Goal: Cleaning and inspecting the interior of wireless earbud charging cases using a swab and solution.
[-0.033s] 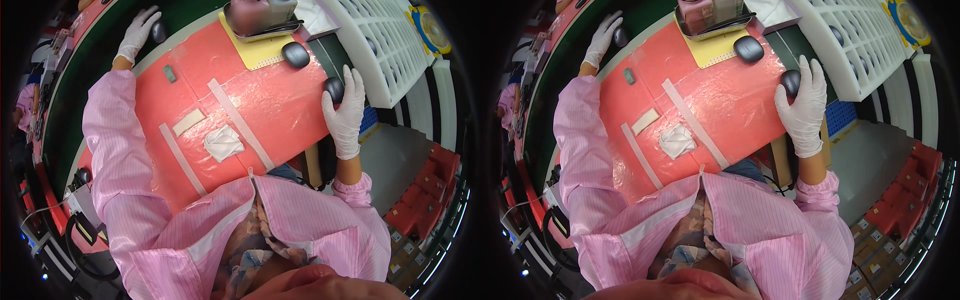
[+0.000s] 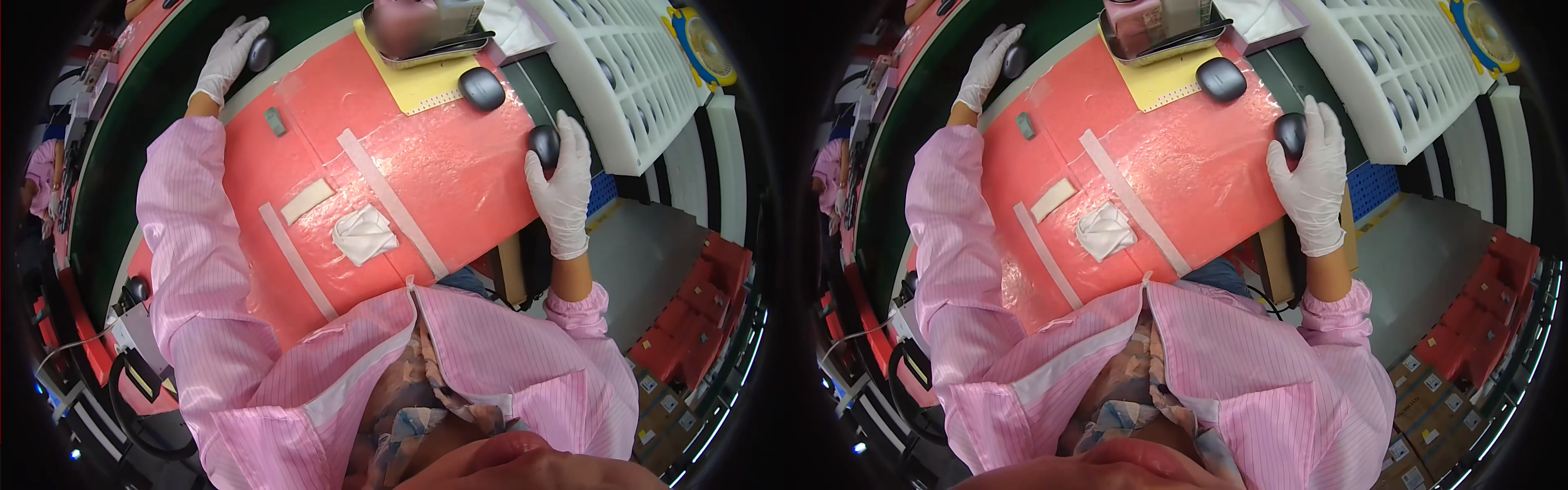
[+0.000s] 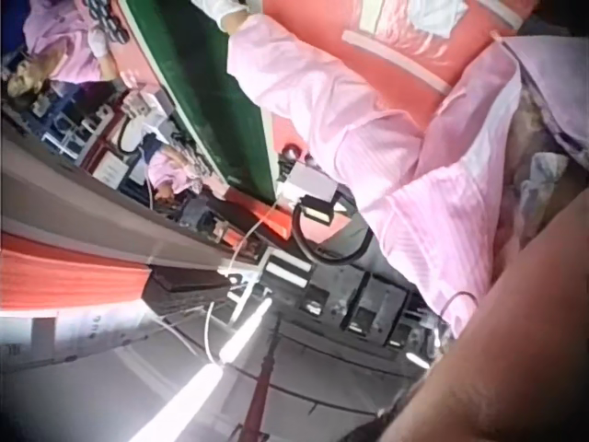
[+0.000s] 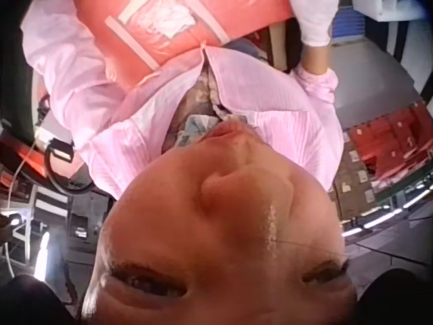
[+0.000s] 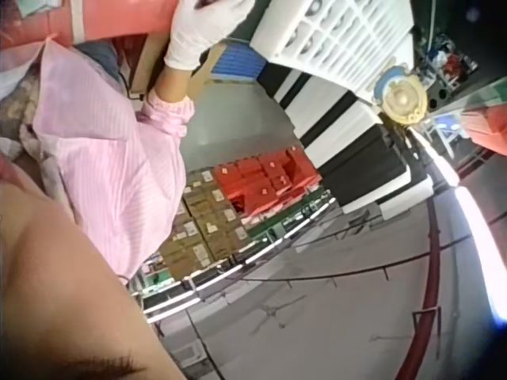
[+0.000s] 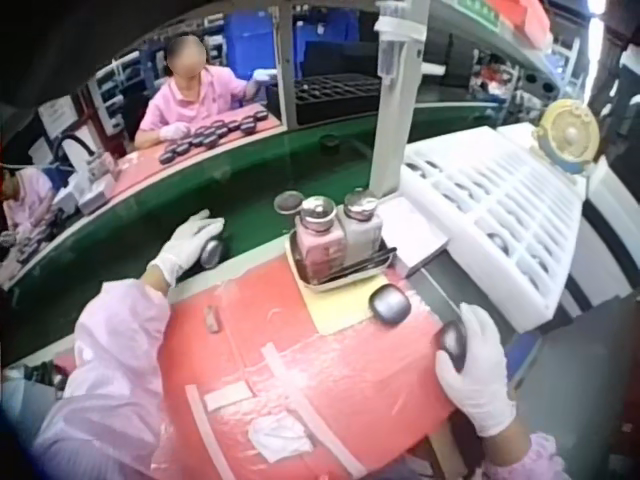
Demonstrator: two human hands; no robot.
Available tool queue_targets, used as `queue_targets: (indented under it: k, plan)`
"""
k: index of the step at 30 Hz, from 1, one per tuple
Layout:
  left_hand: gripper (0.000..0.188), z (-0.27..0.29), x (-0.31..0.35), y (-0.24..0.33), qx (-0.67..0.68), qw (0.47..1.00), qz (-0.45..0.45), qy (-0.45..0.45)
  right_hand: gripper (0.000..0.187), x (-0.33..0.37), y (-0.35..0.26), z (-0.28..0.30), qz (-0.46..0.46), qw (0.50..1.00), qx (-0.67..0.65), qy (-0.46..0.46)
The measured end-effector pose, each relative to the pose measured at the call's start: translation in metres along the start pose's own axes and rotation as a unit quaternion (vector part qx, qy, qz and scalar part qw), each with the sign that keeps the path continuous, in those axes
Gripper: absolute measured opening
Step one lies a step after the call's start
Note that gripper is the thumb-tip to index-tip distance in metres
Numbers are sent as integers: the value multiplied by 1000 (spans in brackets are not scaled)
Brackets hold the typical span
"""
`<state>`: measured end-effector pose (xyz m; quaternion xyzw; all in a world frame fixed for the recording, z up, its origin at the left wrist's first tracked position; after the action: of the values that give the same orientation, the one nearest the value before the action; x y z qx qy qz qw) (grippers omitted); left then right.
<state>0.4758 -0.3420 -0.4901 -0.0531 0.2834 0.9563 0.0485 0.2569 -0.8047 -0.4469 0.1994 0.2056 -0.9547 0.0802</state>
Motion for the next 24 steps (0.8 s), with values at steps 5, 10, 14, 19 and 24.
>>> queue_targets:
  k: [5,10,14,19,24]
  plan:
    - [59,-1,31,46,-11,998,-59,-11,66,7,9,-13,-27,999,-35,-18]
    - [59,-1,49,37,25,995,19,-93,78,3,6,-22,-5,998,-62,16]
    - [62,-6,49,56,90,994,26,-54,84,5,4,-21,-14,993,-116,-4]
    - [62,-22,36,42,35,994,37,-94,84,10,1,-16,22,989,-137,58]
    - [58,-26,33,78,69,997,-11,-23,75,34,25,-10,-19,934,-300,192]
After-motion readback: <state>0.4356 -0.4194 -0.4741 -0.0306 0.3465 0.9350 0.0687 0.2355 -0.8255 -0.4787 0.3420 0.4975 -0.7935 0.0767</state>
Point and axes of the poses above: each hand's wrist, its own x-axis away from the middle knuckle, its own z-axis out of the back of the hand, y = z × x, the point moved 5 cm from there along -x, towards the middle knuckle, and after that the axes turned 3 degrees about z, right-handed, at the moved point
